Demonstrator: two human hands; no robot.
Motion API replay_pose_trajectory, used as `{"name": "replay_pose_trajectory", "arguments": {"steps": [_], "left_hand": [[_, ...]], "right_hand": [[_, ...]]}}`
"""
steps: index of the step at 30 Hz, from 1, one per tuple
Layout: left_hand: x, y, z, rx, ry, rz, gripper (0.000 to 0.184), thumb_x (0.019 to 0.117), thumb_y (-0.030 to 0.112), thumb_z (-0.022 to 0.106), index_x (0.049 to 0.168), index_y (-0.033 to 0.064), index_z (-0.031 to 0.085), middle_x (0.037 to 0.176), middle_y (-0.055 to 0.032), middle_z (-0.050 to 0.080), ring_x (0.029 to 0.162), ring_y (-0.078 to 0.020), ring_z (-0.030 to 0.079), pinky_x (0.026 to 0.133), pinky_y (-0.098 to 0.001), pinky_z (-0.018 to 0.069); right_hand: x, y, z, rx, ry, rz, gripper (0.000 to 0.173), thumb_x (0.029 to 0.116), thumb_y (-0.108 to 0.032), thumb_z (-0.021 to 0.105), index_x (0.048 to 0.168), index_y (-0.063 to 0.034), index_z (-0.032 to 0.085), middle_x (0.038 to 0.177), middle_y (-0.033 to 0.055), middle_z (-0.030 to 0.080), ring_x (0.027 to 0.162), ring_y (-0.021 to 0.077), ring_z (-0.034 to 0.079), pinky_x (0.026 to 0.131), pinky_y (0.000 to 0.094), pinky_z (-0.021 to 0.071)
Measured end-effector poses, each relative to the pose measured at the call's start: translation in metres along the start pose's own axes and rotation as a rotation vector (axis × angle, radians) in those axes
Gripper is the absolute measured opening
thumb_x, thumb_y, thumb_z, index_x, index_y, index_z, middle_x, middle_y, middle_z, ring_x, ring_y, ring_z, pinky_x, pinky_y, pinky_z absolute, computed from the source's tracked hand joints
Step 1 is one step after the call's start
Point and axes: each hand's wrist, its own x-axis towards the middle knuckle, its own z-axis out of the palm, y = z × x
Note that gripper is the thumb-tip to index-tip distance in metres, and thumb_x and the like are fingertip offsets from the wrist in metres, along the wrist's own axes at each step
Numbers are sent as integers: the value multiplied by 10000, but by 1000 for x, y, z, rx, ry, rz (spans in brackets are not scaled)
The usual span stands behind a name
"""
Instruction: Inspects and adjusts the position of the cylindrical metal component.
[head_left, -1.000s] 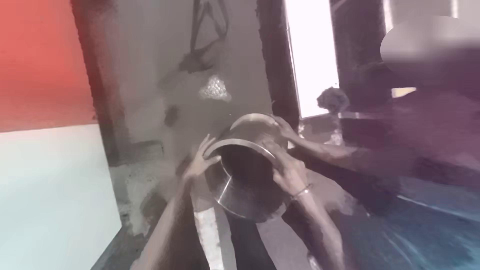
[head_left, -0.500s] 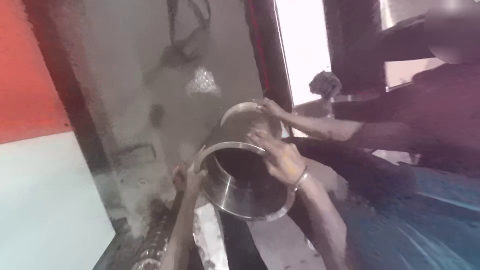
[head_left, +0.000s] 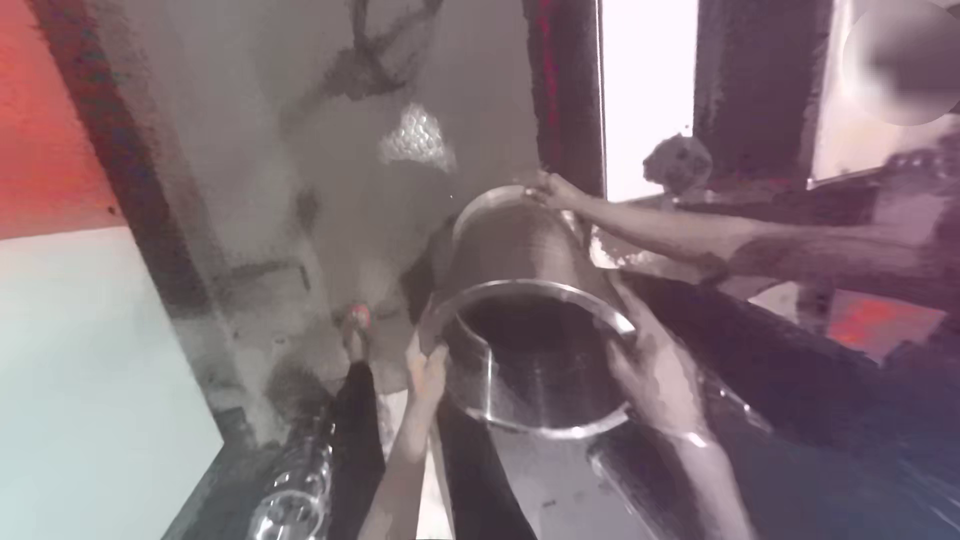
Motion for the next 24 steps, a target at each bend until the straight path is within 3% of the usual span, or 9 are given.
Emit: {"name": "replay_pose_trajectory", "arguments": {"steps": [3, 7, 9, 13, 16, 19, 21, 24], "left_hand": [[5, 12, 4, 20, -1, -33, 512, 834, -76, 572, 1346, -84, 572, 1212, -118, 699, 1062, -41, 672, 941, -237, 559], [5, 13, 12, 63, -16, -44, 572, 828, -74, 576, 1398, -90, 529, 1310, -167, 649, 1168, -83, 635, 1011, -265, 524], [3, 17, 16, 78, -26, -43, 600, 828, -80, 575, 1423, -102, 499, 1359, -196, 617, 1215, -100, 613, 1038, -275, 505], [7, 22, 23, 54, -37, 36, 618, 802, -117, 570, 1417, -107, 501, 1327, -171, 644, 1108, -47, 655, 952, -222, 540], [19, 44, 36, 76, -37, -4, 631, 818, -158, 580, 1439, -74, 503, 1340, -185, 634, 1083, -84, 662, 925, -255, 550], [22, 46, 29, 191, -16, -26, 608, 824, -99, 602, 1425, -42, 534, 1265, -174, 670, 1052, -121, 675, 918, -304, 563], [31, 42, 21, 329, 14, -36, 559, 835, -17, 657, 1390, 10, 600, 1200, -154, 706, 1048, -160, 690, 934, -371, 561], [38, 29, 11, 221, 76, -59, 468, 786, -56, 634, 1254, -56, 622, 1012, -127, 696, 863, -112, 678, 782, -307, 580]], "right_hand": [[0, -3, 8, 1, 105, 165, 471, 923, -97, 650, 1393, -97, 637, 1219, 194, 719, 1009, 420, 717, 836, 647, 541], [6, 1, -3, 2, 45, 187, 414, 927, -78, 675, 1337, -30, 650, 1088, 249, 723, 912, 452, 710, 767, 656, 536], [8, 6, -3, 11, 71, 174, 409, 914, -68, 672, 1321, -23, 659, 1073, 262, 722, 899, 463, 708, 751, 672, 527], [10, 18, 3, 30, 137, 164, 390, 978, -134, 621, 1365, -99, 654, 1145, 218, 726, 957, 431, 716, 797, 653, 538], [19, 19, 5, 27, 247, 202, 387, 972, -150, 615, 1351, -101, 674, 1127, 230, 737, 963, 462, 717, 817, 662, 535], [20, 5, -2, 39, 180, 262, 413, 977, -130, 599, 1384, -165, 661, 1181, 207, 730, 964, 453, 718, 802, 656, 540], [26, -3, -2, 13, 174, 248, 408, 953, -140, 630, 1357, -174, 680, 1109, 229, 737, 913, 473, 716, 746, 658, 543], [26, -15, 7, -51, 235, 170, 445, 877, -122, 659, 1305, -224, 724, 947, 212, 758, 794, 479, 713, 627, 640, 524]]}}
